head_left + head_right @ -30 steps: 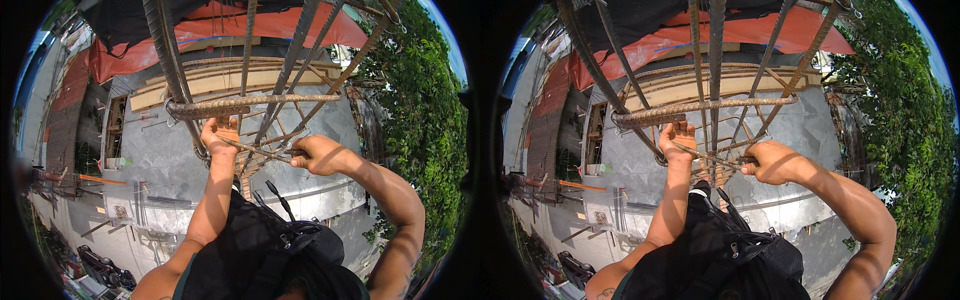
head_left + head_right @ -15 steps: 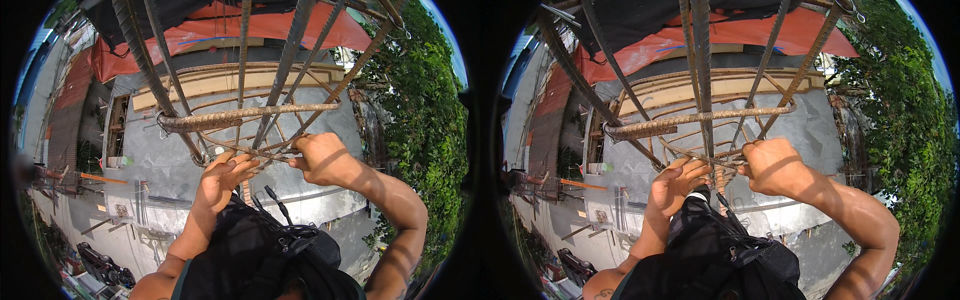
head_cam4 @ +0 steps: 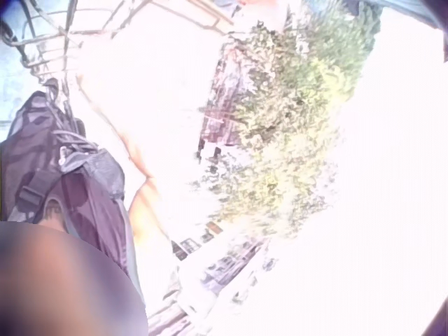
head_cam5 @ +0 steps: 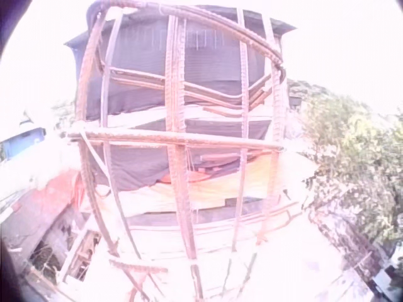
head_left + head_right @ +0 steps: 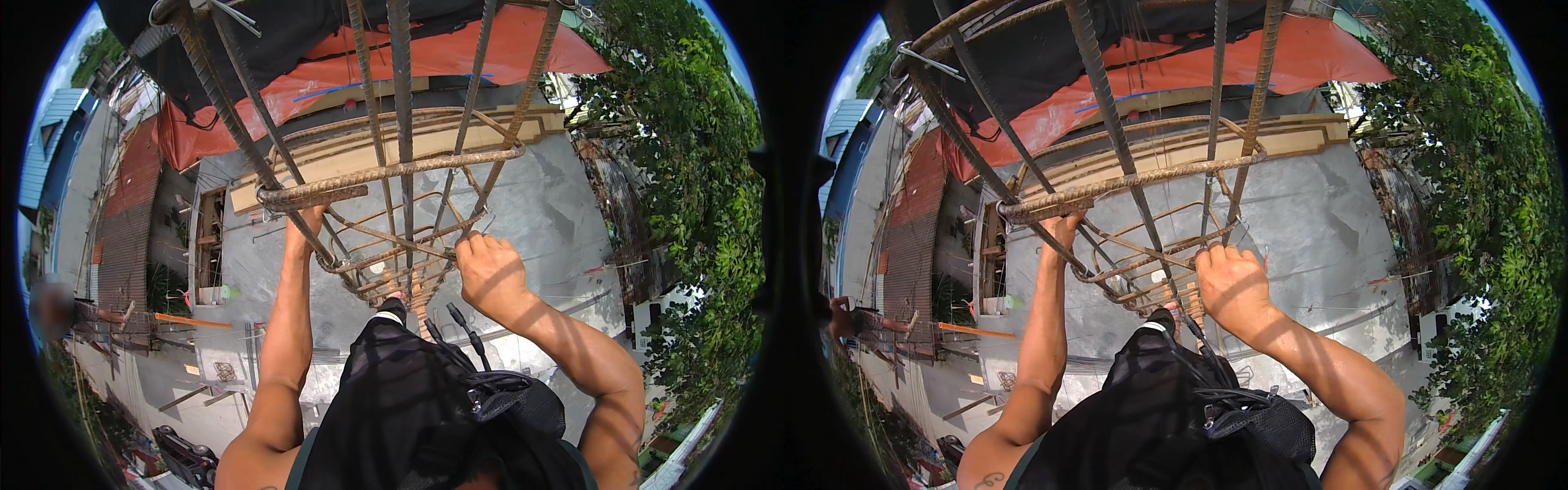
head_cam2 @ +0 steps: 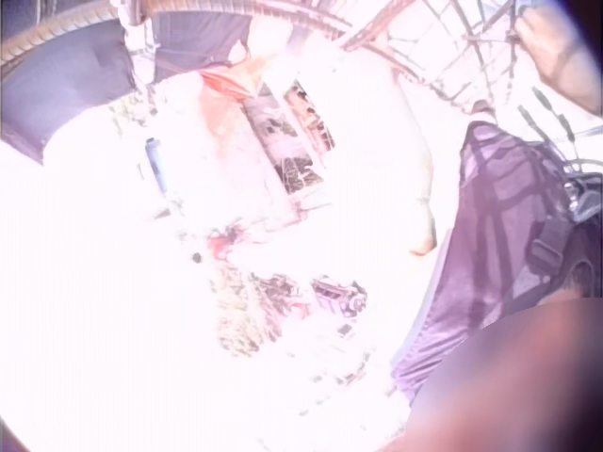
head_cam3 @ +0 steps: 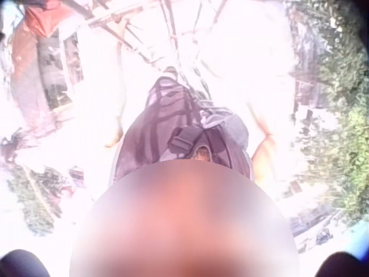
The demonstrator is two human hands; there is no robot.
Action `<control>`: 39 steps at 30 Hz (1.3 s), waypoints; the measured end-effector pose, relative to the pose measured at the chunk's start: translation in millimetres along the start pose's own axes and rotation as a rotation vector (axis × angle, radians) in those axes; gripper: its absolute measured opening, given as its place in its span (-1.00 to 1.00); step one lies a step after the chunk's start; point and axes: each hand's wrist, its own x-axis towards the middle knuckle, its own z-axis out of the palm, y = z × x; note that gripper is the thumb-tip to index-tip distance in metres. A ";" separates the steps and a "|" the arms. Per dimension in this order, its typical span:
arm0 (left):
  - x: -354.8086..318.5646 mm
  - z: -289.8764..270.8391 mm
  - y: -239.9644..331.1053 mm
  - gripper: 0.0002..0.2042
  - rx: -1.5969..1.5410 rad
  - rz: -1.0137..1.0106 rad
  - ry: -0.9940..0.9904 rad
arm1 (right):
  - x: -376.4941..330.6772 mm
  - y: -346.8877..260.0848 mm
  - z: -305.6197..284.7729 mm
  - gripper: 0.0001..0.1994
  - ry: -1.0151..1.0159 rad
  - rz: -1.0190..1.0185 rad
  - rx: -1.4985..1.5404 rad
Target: The person is assembling a cylindrical rebar cage by hand. They bend and twist individual rebar rods to form circular hoops and attach them to vertical rebar bars, working from a suspended position on the structure.
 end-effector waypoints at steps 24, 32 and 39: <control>10.3 2.6 -22.4 -0.77 0.070 0.159 0.134 | 17.0 -8.3 -17.8 -0.48 -0.746 0.468 0.813; 32.3 3.4 -9.4 -0.62 0.427 0.511 0.153 | 13.3 -5.2 -12.4 -0.59 -0.744 0.442 0.812; 45.1 2.6 -26.6 -0.53 0.406 0.517 0.177 | 18.7 1.7 -9.3 -0.57 -0.821 0.402 0.806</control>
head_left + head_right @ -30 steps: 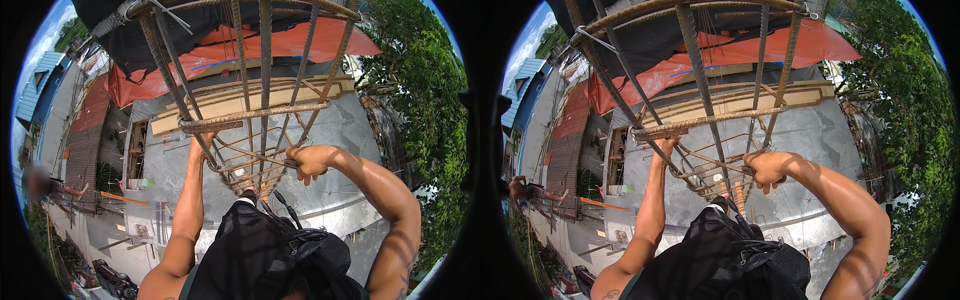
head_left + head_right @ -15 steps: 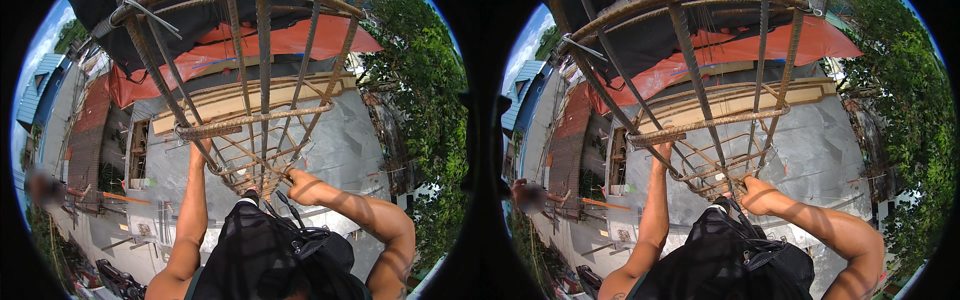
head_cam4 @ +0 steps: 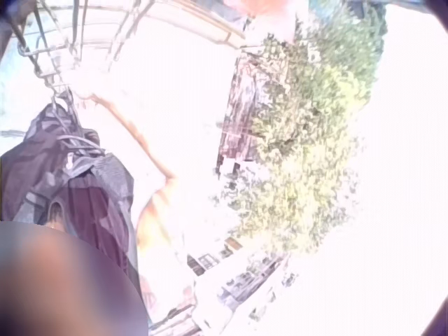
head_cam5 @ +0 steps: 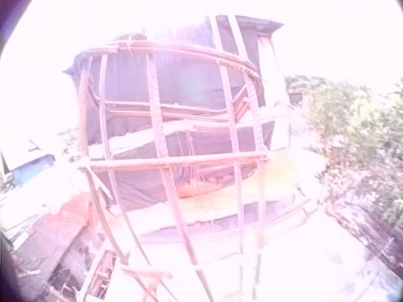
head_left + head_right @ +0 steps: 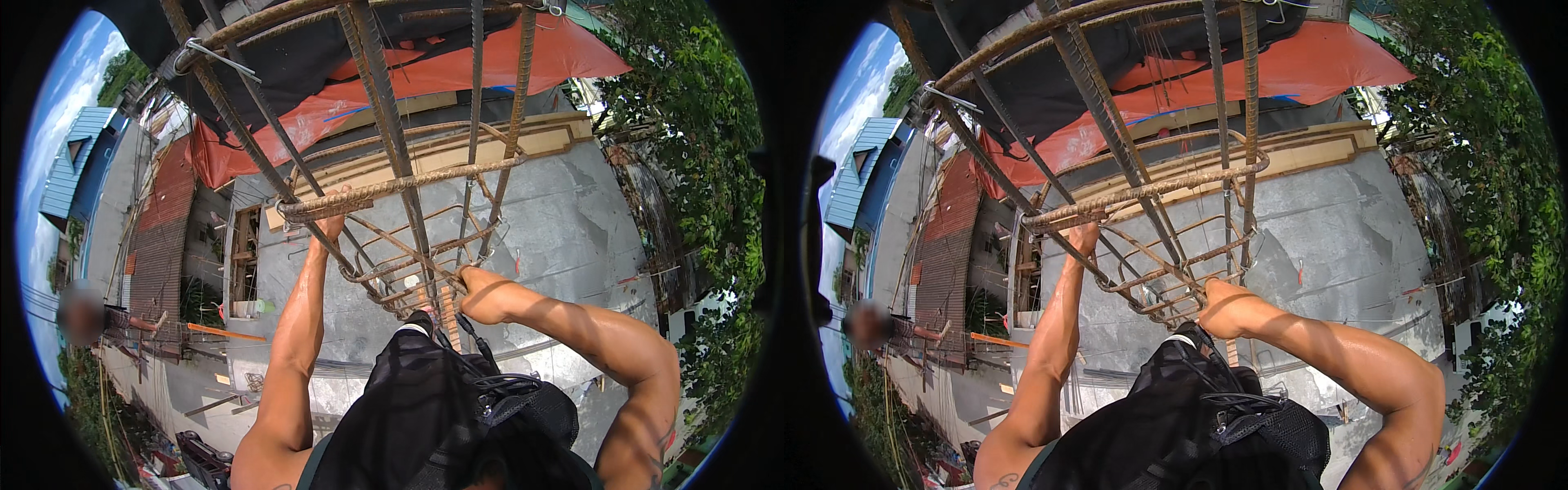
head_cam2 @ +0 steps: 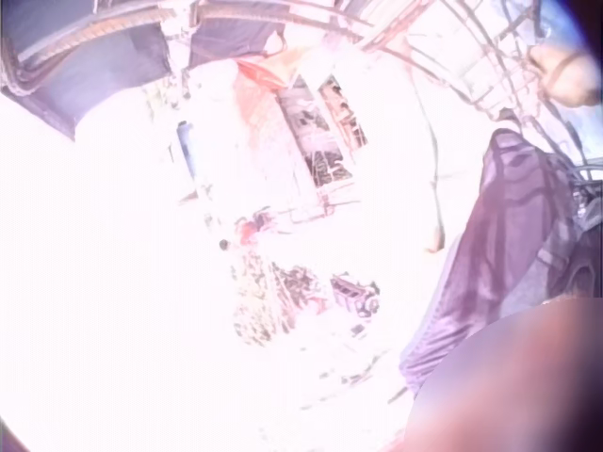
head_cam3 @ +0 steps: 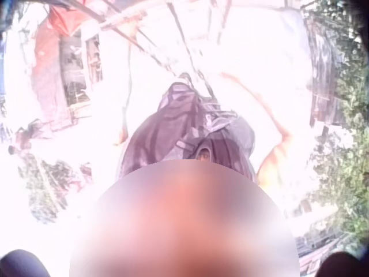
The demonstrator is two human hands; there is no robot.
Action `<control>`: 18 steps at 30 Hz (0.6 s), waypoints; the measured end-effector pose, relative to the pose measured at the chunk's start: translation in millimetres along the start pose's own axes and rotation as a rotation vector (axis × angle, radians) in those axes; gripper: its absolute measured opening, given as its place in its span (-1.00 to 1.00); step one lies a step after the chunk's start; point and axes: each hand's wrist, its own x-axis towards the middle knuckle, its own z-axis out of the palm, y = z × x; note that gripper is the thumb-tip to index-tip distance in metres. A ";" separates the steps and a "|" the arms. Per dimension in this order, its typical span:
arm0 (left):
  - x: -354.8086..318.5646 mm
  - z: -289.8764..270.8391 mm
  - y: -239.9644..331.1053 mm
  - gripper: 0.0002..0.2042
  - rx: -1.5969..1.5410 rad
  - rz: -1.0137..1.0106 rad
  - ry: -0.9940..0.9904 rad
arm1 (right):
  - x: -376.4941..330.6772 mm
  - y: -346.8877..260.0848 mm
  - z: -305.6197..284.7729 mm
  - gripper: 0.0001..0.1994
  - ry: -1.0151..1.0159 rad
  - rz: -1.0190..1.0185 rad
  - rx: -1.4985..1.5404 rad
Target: The person is assembling a cylindrical rebar cage by hand. They bend and twist individual rebar rods to form circular hoops and attach them to vertical rebar bars, working from a suspended position on the structure.
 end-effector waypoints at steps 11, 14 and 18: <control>32.0 -71.4 15.9 -0.43 -0.547 -0.127 -0.526 | -1.1 4.3 -19.8 -0.48 -0.037 -0.112 0.008; 51.9 -68.9 26.1 -0.12 -0.835 -0.085 -0.462 | -6.2 -1.1 -23.0 -0.50 -0.034 -0.117 0.012; 64.8 -53.1 41.6 -0.18 -1.135 -0.128 -0.330 | -9.2 -2.8 -25.3 -0.52 -0.025 -0.126 -0.009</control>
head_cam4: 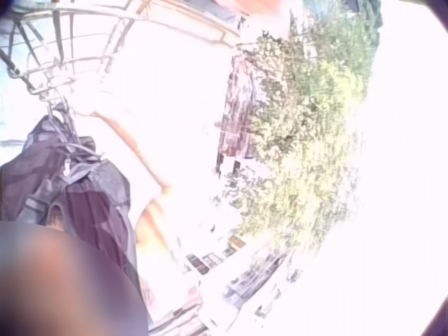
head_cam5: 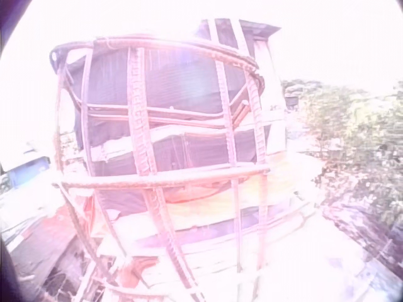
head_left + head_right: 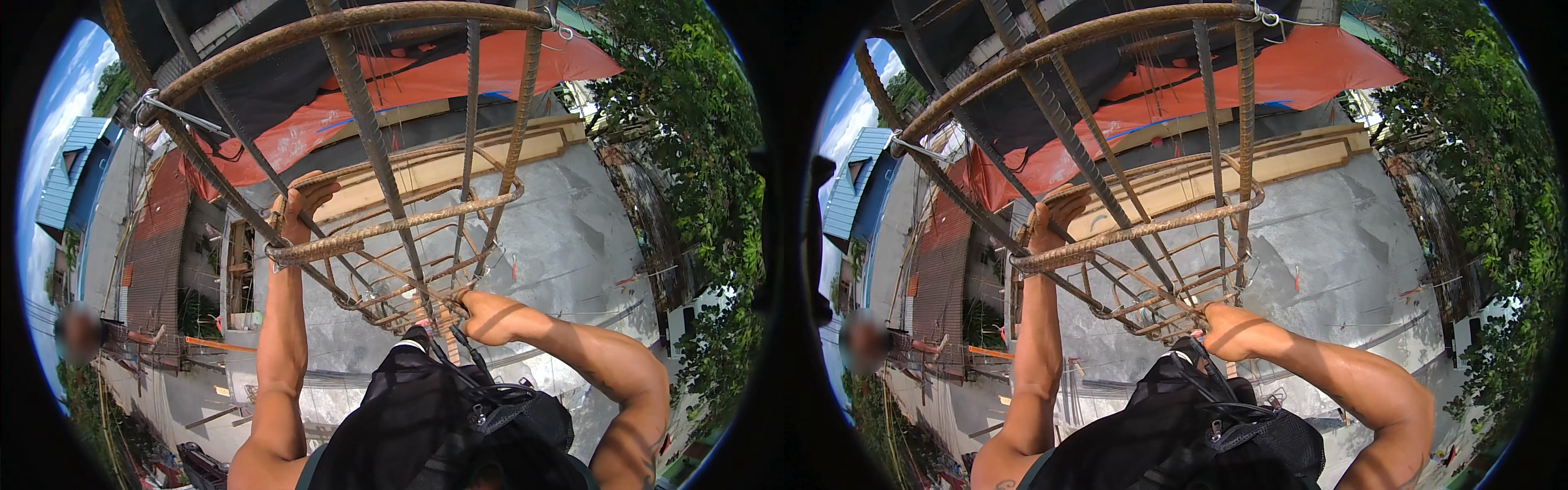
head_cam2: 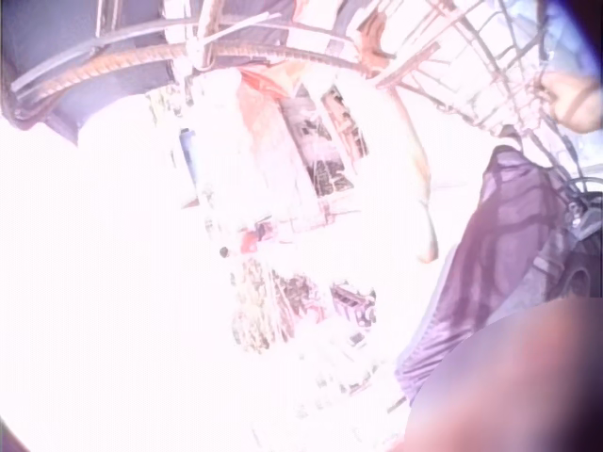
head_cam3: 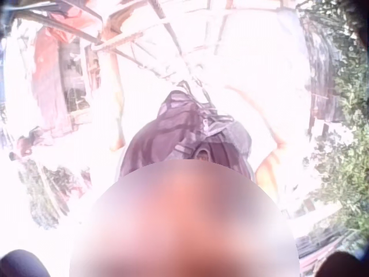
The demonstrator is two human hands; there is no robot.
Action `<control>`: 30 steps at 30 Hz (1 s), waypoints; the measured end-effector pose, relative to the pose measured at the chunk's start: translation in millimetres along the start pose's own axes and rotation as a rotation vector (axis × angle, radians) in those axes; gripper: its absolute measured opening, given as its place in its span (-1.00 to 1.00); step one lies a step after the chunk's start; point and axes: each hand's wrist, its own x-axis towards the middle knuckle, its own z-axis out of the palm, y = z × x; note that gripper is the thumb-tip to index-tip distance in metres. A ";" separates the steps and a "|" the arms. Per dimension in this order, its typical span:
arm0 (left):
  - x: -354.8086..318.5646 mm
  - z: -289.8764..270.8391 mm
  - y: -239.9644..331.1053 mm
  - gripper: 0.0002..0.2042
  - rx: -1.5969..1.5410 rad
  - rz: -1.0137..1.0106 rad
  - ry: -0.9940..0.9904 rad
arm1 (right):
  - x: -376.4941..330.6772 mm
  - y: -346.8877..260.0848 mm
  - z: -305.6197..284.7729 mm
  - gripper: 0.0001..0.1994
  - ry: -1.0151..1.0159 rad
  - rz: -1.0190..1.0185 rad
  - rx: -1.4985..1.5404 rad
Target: The person is assembling a cylindrical rebar cage by hand. They bend and twist individual rebar rods to form circular hoops and attach them to vertical rebar bars, working from a suspended position on the structure.
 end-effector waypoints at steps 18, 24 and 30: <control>1.7 20.6 42.7 -0.34 0.029 -0.189 0.007 | 2.9 -1.2 3.3 -0.47 -0.018 0.030 0.035; 20.6 25.0 39.2 -0.36 -0.030 0.005 0.024 | 12.8 13.0 10.4 -0.51 -0.004 0.042 0.024; 20.6 25.9 40.9 -0.33 0.107 -0.011 0.014 | 12.6 13.6 20.6 -0.52 0.073 0.038 0.010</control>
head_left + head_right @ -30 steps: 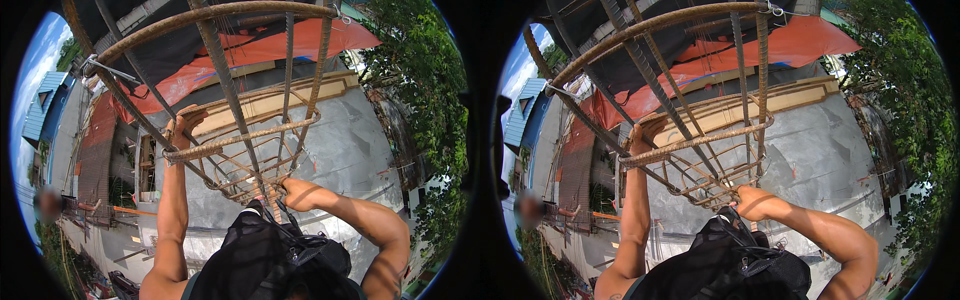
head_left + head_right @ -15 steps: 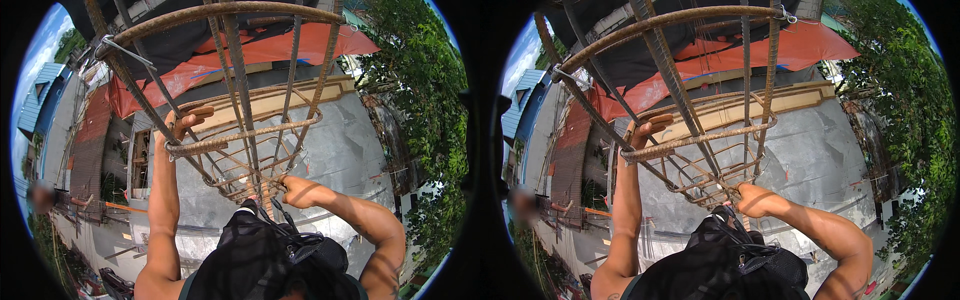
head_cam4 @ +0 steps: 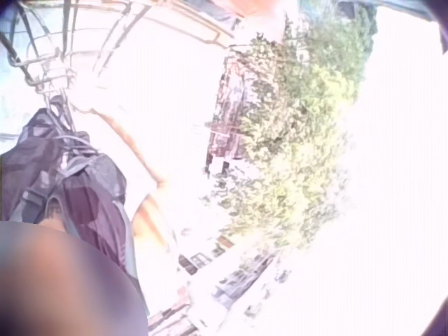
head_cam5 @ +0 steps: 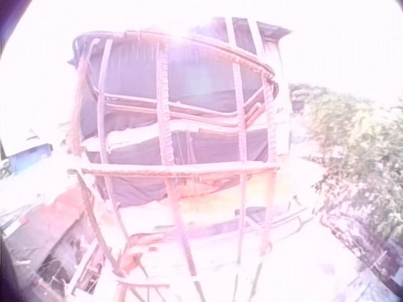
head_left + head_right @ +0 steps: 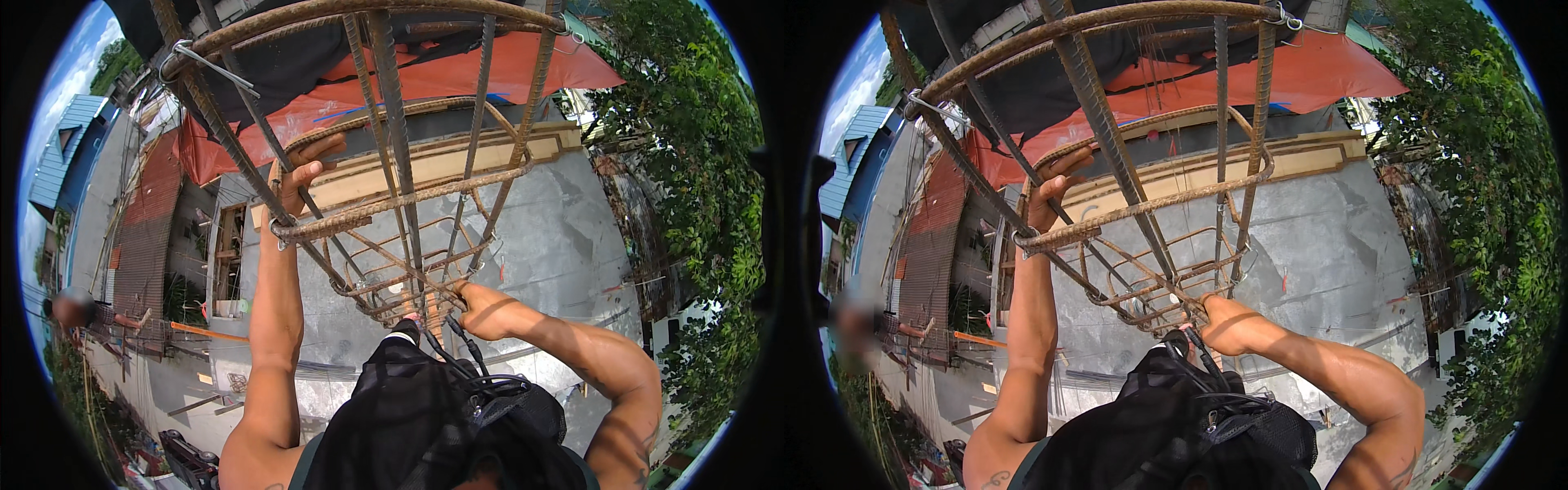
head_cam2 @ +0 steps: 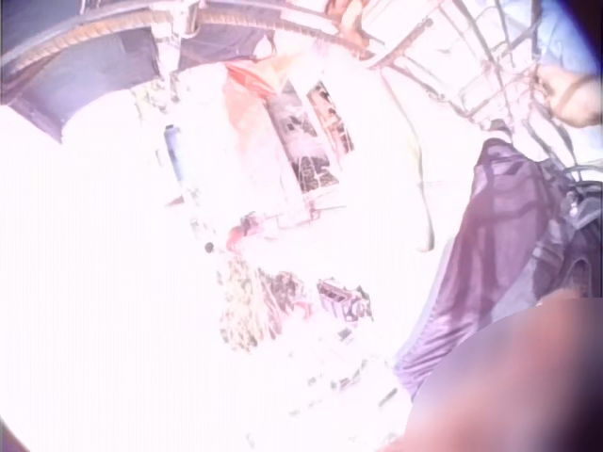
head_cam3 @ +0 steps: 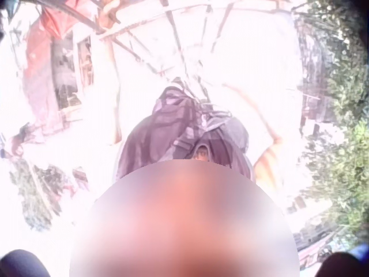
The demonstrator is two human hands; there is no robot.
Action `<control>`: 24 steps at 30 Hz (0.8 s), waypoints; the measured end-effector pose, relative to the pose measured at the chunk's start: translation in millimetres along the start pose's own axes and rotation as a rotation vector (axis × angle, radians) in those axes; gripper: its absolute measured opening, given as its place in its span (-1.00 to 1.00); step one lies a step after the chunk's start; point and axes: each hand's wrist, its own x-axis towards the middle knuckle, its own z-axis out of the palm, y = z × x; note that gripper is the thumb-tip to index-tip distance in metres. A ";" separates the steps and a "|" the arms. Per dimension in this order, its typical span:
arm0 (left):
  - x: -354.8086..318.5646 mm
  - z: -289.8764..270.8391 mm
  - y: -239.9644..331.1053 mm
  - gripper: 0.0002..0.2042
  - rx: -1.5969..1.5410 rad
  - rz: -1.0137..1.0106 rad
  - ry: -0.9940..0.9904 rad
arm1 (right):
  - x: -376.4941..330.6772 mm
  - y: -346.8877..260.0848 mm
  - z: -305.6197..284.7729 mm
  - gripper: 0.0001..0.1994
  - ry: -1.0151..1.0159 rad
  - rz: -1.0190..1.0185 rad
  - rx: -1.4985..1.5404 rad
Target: The person is assembling a cylindrical rebar cage by hand. They bend and twist individual rebar rods to form circular hoops and attach them to vertical rebar bars, working from a suspended position on the structure.
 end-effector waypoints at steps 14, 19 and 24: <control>-110.3 -14.6 -120.8 -0.45 0.306 -0.372 0.396 | -13.8 -7.4 27.5 -0.54 0.150 -0.030 -0.225; -101.6 0.2 -114.6 -0.56 1.208 -0.053 0.520 | -15.8 -8.7 32.2 -0.51 0.154 -0.025 -0.205; -94.6 5.6 -103.3 -0.80 1.513 0.344 0.504 | -14.8 -8.8 3.1 -0.46 0.037 -0.052 -0.060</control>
